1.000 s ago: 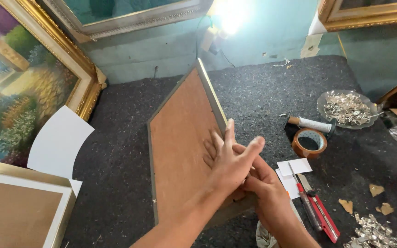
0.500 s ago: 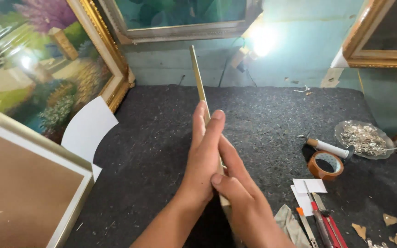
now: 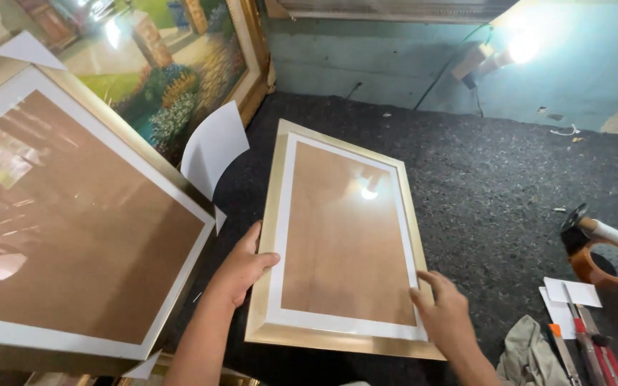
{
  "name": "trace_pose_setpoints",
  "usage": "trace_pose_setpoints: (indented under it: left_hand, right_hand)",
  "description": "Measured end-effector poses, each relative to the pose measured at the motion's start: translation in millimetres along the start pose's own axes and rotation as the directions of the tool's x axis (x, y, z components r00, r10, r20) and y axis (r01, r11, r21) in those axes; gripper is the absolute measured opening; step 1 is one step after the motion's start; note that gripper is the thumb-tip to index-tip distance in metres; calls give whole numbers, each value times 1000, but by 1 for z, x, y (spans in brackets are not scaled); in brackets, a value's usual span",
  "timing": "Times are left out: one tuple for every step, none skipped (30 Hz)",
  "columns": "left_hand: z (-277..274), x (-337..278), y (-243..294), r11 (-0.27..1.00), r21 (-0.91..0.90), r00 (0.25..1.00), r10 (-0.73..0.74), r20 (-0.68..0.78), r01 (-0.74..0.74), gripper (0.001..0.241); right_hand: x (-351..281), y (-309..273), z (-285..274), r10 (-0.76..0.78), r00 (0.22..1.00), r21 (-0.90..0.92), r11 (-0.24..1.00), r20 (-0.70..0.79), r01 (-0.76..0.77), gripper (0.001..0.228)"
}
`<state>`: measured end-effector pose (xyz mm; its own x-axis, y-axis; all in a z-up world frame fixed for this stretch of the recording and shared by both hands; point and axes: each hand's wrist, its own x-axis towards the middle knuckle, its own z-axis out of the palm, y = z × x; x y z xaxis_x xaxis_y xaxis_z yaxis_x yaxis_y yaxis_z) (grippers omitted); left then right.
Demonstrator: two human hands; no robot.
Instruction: Securing the back of a picture frame by pressing down metal tabs with a screwdriver, then flipping the frame to remove protective plastic film from the front.
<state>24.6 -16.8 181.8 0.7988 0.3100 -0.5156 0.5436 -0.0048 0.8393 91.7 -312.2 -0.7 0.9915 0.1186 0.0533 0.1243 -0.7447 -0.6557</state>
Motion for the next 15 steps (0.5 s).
trace_pose_setpoints:
  left_hand:
    - [-6,10,-13,1000,-5,1000,-11,3,11,57]
    - [-12,23,-23,999,5,999,-45,8,45,59]
    - [-17,35,-33,997,14,997,-79,13,78,62]
    - [-19,46,-39,996,19,996,-83,25,82,62]
    - [-21,57,-45,995,47,995,-93,43,91,62]
    - [-22,69,-48,993,78,994,-94,62,89,63]
    - [-20,78,-47,993,85,993,-90,75,83,63]
    - [-17,87,-48,990,92,988,-119,94,111,66]
    - [-12,96,-49,985,100,982,-149,112,138,69]
    - [-6,103,-48,985,113,979,-147,139,132,69]
    - [0,110,-47,973,183,975,-167,145,139,67]
    - [7,116,-44,957,252,972,-181,150,139,66]
    - [13,127,-42,956,266,969,-176,175,125,66]
    - [21,136,-44,952,280,970,-173,168,121,68]
    - [29,145,-46,949,293,972,-169,162,116,70]
  right_hand:
    - [-6,-4,-5,5,1000,-7,1000,9,-4,39]
    - [-8,-8,-9,247,966,-136,962,78,-235,44]
    - [-11,-12,-13,481,870,-271,856,105,-440,49]
    - [-13,-26,-17,492,865,-274,849,100,-452,49]
    - [-16,-39,-21,553,824,-313,810,126,-496,51]
    - [-16,-52,-27,608,780,-345,770,144,-537,53]
    - [-16,-52,-21,617,776,-341,763,132,-549,53]
    - [-20,-50,-16,559,825,-286,807,84,-517,48]
    - [-24,-47,-12,498,867,-235,846,28,-479,43]
    - [-25,-43,-9,518,855,-233,833,8,-502,43]
    - [-25,-38,-7,497,867,-241,842,1,-483,45]
    - [-25,-34,-6,475,880,-247,852,-9,-462,48]
    - [-24,-35,-8,493,869,-243,840,-31,-485,48]
    - [-26,-33,-9,512,856,-116,848,-72,-517,49]
    - [-29,-31,-11,533,839,14,845,-112,-535,49]
